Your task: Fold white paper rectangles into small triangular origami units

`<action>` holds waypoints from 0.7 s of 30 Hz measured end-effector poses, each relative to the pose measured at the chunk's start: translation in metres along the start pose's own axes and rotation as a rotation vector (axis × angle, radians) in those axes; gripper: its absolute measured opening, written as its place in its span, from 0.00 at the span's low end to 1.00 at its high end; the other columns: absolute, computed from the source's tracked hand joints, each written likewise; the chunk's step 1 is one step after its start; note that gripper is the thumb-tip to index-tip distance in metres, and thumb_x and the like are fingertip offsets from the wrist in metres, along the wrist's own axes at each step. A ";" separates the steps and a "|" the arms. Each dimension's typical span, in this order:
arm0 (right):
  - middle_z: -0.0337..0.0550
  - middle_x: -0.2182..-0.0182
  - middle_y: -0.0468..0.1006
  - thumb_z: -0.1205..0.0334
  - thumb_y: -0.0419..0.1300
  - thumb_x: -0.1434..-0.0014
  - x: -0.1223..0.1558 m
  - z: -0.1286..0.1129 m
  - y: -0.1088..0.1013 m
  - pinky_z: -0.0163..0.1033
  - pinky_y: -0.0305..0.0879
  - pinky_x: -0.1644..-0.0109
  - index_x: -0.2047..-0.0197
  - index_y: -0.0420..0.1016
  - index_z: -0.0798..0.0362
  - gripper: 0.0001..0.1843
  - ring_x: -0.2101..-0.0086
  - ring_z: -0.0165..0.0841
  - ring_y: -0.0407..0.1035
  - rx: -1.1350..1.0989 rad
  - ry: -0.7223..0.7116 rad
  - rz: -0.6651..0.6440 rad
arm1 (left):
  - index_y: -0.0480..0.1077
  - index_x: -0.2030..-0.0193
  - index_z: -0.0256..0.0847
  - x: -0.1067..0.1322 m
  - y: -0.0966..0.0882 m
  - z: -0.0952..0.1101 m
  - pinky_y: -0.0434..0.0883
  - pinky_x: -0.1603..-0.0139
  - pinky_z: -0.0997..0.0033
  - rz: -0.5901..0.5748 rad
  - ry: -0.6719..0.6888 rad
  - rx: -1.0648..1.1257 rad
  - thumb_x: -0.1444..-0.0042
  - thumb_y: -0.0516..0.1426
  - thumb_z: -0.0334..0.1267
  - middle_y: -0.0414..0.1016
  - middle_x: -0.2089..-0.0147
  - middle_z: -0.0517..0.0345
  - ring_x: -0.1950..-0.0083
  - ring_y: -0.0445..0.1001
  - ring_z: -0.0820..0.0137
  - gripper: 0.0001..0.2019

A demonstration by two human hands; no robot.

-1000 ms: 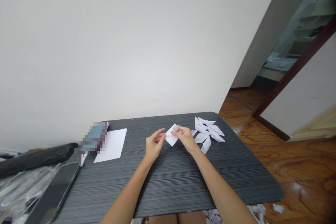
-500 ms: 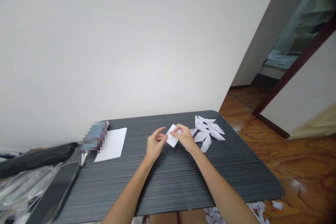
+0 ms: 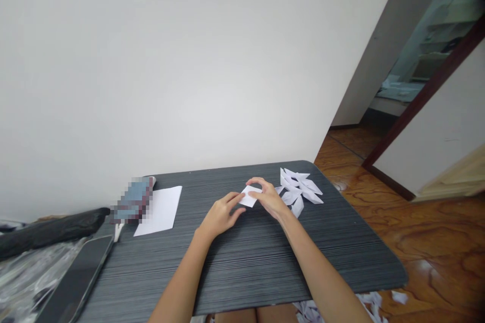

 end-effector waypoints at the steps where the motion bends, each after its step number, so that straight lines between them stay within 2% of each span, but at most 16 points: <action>1: 0.42 0.62 0.67 0.65 0.60 0.59 0.001 0.000 0.002 0.34 0.61 0.63 0.69 0.73 0.53 0.10 0.62 0.32 0.63 -0.022 0.027 -0.034 | 0.65 0.51 0.40 0.001 0.000 -0.002 0.66 0.57 0.67 -0.007 0.024 -0.046 0.47 0.49 0.34 0.70 0.56 0.48 0.58 0.69 0.67 0.15; 3: 0.43 0.62 0.66 0.60 0.60 0.57 0.002 -0.002 0.004 0.33 0.61 0.69 0.73 0.74 0.54 0.07 0.68 0.29 0.64 -0.035 0.096 -0.136 | 0.67 0.54 0.39 0.002 0.001 -0.006 0.66 0.61 0.70 -0.006 0.033 -0.098 0.45 0.46 0.33 0.72 0.62 0.49 0.63 0.70 0.69 0.14; 6: 0.45 0.60 0.66 0.52 0.54 0.50 0.004 -0.007 0.002 0.32 0.57 0.76 0.76 0.74 0.56 0.17 0.76 0.24 0.60 0.113 0.144 -0.231 | 0.70 0.64 0.38 0.002 0.001 -0.010 0.65 0.66 0.73 0.000 -0.024 -0.096 0.44 0.45 0.34 0.72 0.72 0.53 0.70 0.70 0.72 0.12; 8: 0.45 0.58 0.66 0.51 0.55 0.51 0.005 -0.015 -0.002 0.33 0.58 0.71 0.77 0.74 0.55 0.17 0.73 0.26 0.61 0.274 0.046 -0.231 | 0.70 0.72 0.38 0.000 0.000 -0.007 0.64 0.68 0.75 -0.006 -0.075 -0.054 0.44 0.45 0.35 0.71 0.77 0.55 0.74 0.69 0.73 0.14; 10: 0.43 0.58 0.67 0.54 0.60 0.55 0.006 -0.023 -0.004 0.34 0.58 0.65 0.76 0.75 0.54 0.11 0.66 0.31 0.62 0.384 -0.094 -0.269 | 0.69 0.76 0.38 -0.002 -0.001 -0.003 0.64 0.69 0.76 -0.024 -0.116 0.021 0.43 0.45 0.37 0.71 0.79 0.57 0.76 0.69 0.73 0.16; 12: 0.40 0.67 0.71 0.56 0.60 0.55 0.009 -0.026 -0.002 0.33 0.56 0.66 0.76 0.74 0.54 0.10 0.69 0.30 0.62 0.434 -0.145 -0.330 | 0.68 0.77 0.37 -0.003 0.000 0.000 0.64 0.71 0.77 -0.058 -0.163 0.123 0.43 0.45 0.39 0.71 0.81 0.57 0.78 0.69 0.74 0.17; 15: 0.34 0.83 0.65 0.55 0.55 0.50 0.010 -0.023 0.001 0.31 0.51 0.75 0.80 0.72 0.56 0.15 0.79 0.26 0.58 0.446 -0.101 -0.346 | 0.66 0.77 0.35 -0.003 0.002 0.000 0.64 0.76 0.78 -0.109 -0.266 0.291 0.44 0.45 0.42 0.72 0.81 0.57 0.82 0.69 0.75 0.17; 18: 0.33 0.86 0.63 0.56 0.55 0.50 0.010 -0.020 0.001 0.30 0.48 0.79 0.81 0.71 0.58 0.16 0.82 0.25 0.56 0.373 -0.040 -0.355 | 0.63 0.77 0.35 -0.002 0.006 -0.007 0.61 0.82 0.80 -0.141 -0.383 0.460 0.45 0.46 0.46 0.71 0.83 0.58 0.86 0.67 0.76 0.18; 21: 0.35 0.85 0.66 0.56 0.55 0.51 0.010 -0.019 0.001 0.30 0.51 0.80 0.79 0.72 0.58 0.15 0.82 0.26 0.59 0.238 0.042 -0.405 | 0.62 0.77 0.34 -0.001 0.011 -0.015 0.57 0.88 0.81 -0.182 -0.492 0.644 0.46 0.46 0.50 0.68 0.86 0.59 0.89 0.64 0.76 0.20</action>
Point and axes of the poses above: each hand's wrist, its own x-axis away from the middle knuckle, its own y-axis out of the palm, z = x × y, the point moved 2 cm from there along -x, towards the middle knuckle
